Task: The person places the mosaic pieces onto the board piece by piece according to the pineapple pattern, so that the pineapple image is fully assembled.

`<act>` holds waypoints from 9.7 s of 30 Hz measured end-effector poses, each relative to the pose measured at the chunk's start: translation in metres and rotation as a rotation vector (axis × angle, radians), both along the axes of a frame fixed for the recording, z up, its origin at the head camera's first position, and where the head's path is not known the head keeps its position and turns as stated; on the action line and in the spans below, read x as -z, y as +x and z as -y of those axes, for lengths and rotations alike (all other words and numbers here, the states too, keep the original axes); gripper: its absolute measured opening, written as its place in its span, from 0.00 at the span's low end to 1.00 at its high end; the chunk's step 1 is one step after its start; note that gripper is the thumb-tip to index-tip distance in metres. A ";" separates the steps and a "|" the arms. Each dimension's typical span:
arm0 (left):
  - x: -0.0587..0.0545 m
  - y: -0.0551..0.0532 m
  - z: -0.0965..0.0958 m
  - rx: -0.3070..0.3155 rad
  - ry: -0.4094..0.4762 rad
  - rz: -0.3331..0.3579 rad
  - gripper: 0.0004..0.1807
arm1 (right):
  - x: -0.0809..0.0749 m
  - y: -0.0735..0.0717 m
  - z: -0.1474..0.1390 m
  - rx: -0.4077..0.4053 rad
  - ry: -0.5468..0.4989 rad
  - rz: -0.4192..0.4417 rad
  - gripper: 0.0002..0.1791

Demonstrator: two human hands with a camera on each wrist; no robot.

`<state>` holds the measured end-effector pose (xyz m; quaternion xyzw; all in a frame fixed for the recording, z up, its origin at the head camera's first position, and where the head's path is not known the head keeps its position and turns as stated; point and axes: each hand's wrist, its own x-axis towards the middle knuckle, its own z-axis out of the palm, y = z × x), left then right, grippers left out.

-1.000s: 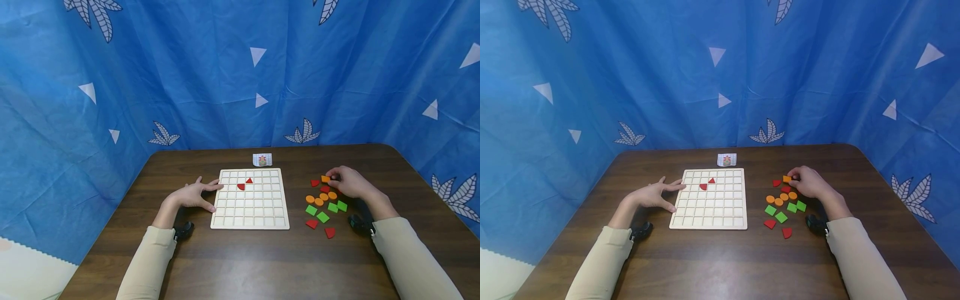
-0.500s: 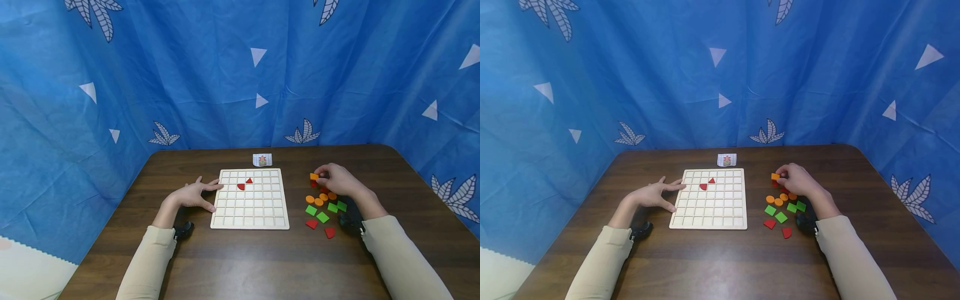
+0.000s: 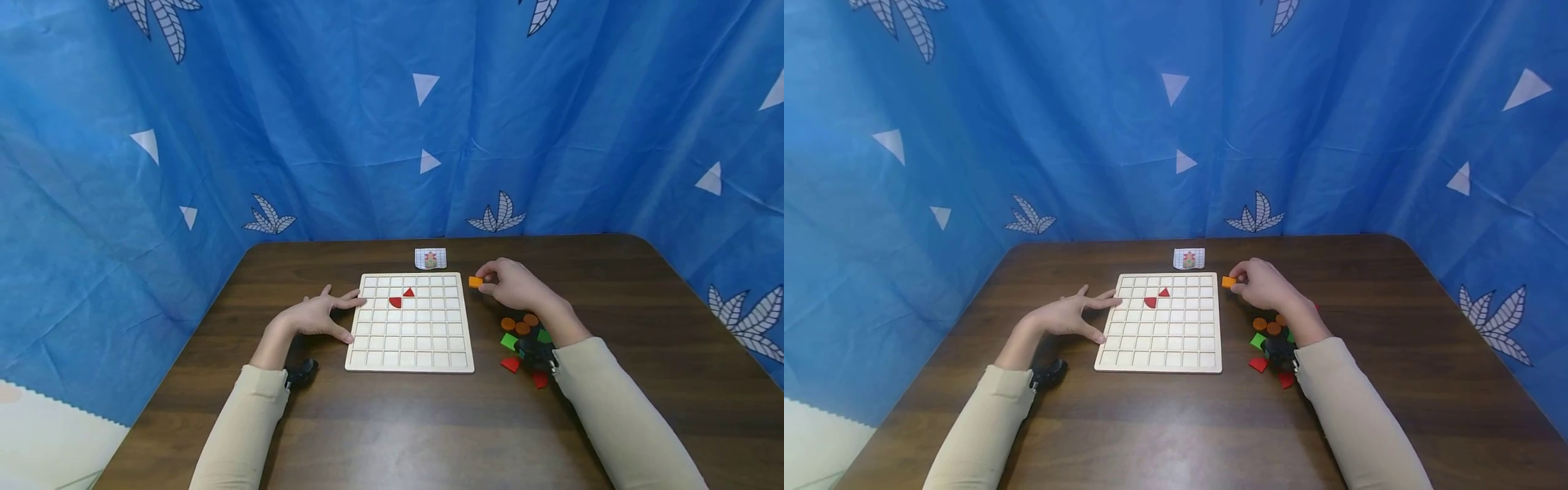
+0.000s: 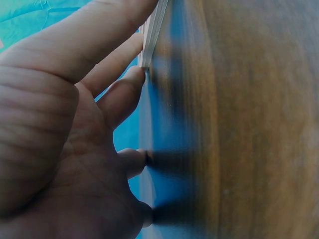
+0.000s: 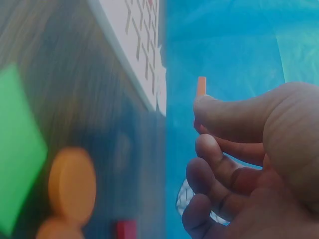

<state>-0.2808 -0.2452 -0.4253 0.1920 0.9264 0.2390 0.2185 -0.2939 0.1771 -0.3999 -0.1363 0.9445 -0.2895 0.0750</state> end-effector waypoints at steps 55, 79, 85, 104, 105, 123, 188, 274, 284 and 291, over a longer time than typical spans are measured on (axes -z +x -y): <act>-0.002 0.001 -0.001 0.008 0.001 0.006 0.49 | 0.022 -0.003 0.119 -0.202 0.001 -0.048 0.14; -0.003 0.002 -0.002 0.007 0.003 -0.003 0.49 | 0.009 0.007 0.058 -0.129 0.023 -0.054 0.14; 0.000 0.001 -0.001 0.012 0.000 -0.011 0.50 | 0.006 0.015 0.027 -0.101 0.020 -0.089 0.14; 0.000 0.000 0.001 0.012 -0.007 -0.009 0.50 | 0.007 0.034 -0.039 -0.021 0.030 -0.079 0.15; 0.000 0.000 0.001 0.012 -0.008 -0.008 0.50 | 0.007 0.034 -0.042 -0.017 0.029 -0.078 0.15; -0.001 0.001 -0.002 -0.008 -0.004 0.004 0.49 | 0.021 0.044 -0.124 -0.004 0.096 -0.078 0.22; -0.003 0.003 0.000 -0.007 -0.009 -0.005 0.50 | -0.002 0.010 0.008 -0.118 0.092 -0.131 0.11; 0.000 0.003 0.000 0.001 0.013 0.001 0.49 | 0.009 0.015 0.057 -0.188 0.075 -0.100 0.15; 0.001 0.003 -0.001 -0.004 0.007 -0.001 0.50 | 0.009 0.023 0.015 -0.119 0.060 -0.125 0.15; -0.001 0.004 -0.001 -0.004 0.000 -0.002 0.49 | 0.009 0.028 -0.015 -0.104 0.065 -0.141 0.16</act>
